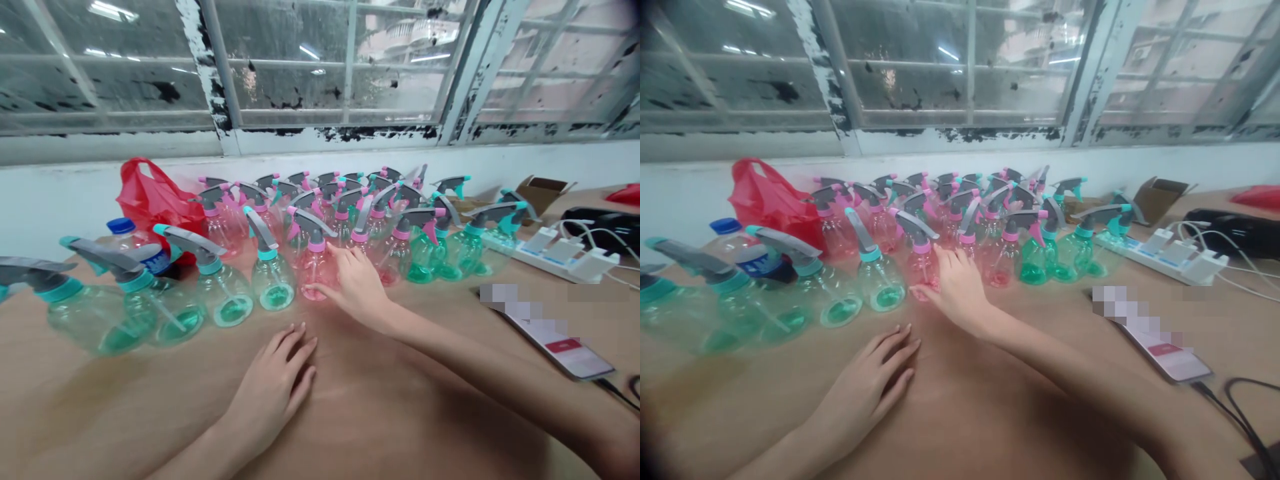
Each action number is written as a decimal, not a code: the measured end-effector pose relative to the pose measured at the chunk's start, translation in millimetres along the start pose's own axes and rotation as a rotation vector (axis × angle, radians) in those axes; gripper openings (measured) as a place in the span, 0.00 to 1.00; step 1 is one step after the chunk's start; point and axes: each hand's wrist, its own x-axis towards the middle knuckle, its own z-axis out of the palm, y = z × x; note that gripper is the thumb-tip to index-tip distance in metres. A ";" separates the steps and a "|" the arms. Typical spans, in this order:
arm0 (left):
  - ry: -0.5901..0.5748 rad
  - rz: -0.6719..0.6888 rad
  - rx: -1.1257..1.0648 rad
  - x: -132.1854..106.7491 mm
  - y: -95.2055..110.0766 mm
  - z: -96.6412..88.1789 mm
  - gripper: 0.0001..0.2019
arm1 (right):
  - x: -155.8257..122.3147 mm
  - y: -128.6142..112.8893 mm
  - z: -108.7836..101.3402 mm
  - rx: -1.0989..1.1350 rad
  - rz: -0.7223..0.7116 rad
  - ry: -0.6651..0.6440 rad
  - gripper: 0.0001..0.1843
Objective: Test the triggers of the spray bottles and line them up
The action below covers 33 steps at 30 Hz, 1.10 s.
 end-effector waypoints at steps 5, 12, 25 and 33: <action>0.030 0.012 -0.015 1.1 -2.5 -2.6 0.15 | -18.5 26.9 -29.6 0.062 0.045 0.059 0.14; 0.059 0.001 -0.087 11.5 -4.5 1.3 0.14 | -15.0 57.3 -45.7 0.049 0.235 0.113 0.19; 0.071 -0.034 -0.231 36.0 5.6 6.6 0.12 | 14.4 49.6 -25.5 0.000 0.378 -0.128 0.26; 0.087 -0.085 -0.306 48.4 9.6 7.0 0.11 | 11.6 62.6 -49.0 0.118 0.262 -0.242 0.19</action>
